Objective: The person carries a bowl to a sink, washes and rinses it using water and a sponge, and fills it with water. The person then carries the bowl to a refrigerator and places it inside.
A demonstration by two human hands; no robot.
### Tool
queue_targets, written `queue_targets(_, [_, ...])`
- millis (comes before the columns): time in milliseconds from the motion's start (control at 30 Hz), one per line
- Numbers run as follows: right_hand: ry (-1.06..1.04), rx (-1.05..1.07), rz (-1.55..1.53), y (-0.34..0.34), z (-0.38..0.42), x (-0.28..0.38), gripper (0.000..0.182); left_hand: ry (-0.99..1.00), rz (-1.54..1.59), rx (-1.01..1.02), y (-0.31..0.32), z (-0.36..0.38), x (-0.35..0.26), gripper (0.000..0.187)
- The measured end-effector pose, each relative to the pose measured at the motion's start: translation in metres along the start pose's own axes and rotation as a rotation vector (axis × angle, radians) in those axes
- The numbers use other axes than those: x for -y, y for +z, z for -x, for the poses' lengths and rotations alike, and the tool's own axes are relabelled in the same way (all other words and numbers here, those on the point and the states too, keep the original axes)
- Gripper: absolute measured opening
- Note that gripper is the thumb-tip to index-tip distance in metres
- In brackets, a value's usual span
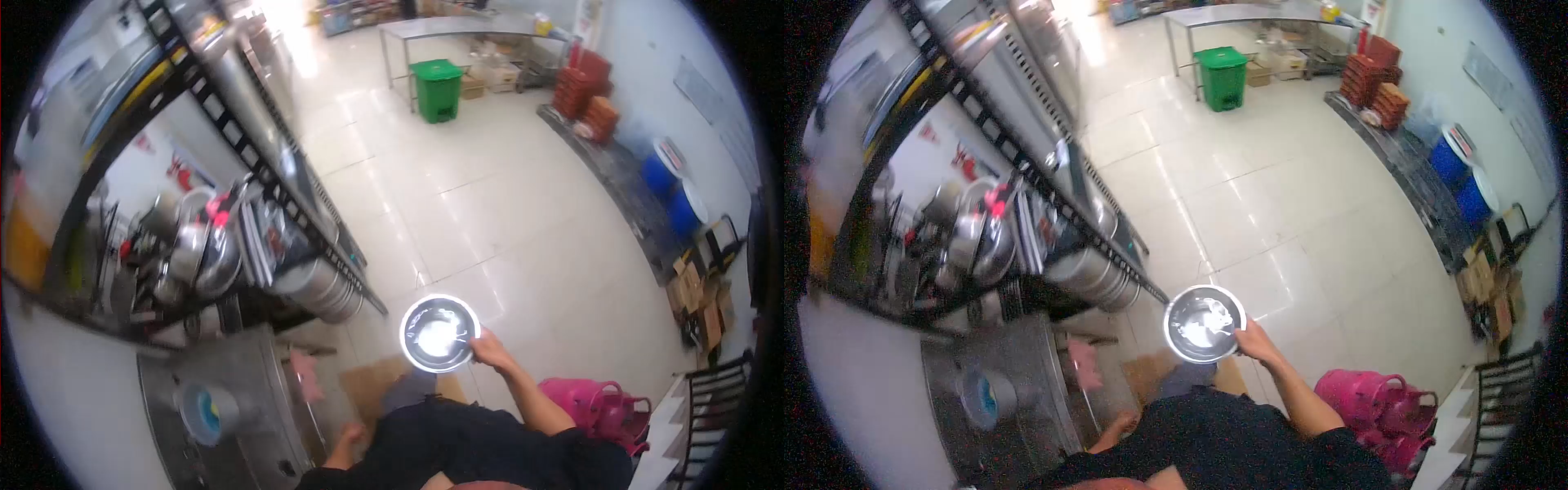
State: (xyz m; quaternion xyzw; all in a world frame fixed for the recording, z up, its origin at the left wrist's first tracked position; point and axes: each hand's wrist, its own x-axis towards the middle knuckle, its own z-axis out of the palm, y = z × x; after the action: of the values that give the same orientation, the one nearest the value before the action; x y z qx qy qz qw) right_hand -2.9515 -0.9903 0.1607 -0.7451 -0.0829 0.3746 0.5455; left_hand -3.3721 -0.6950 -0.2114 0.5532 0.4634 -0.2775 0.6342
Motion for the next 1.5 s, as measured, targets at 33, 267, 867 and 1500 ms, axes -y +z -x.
queue_targets(33, [-0.005,-0.059,-0.041,-0.014,-0.014,0.008,0.036,0.028,-0.054,0.073,-0.006,-0.016,-0.037,0.027])
queue_targets(267, [0.042,-0.371,-0.126,-0.109,-0.138,0.037,0.038,0.519,-1.120,-0.051,0.039,-0.144,-0.407,0.032])
queue_targets(867, [0.025,-0.261,-0.100,-0.323,-0.632,0.243,0.039,0.445,-0.490,-0.225,-0.031,-0.336,-0.736,0.029])
queue_targets(1500, [0.027,-0.188,-0.161,-0.391,-1.234,0.566,0.031,0.434,-0.426,-1.105,-0.217,-0.591,-1.520,0.031])
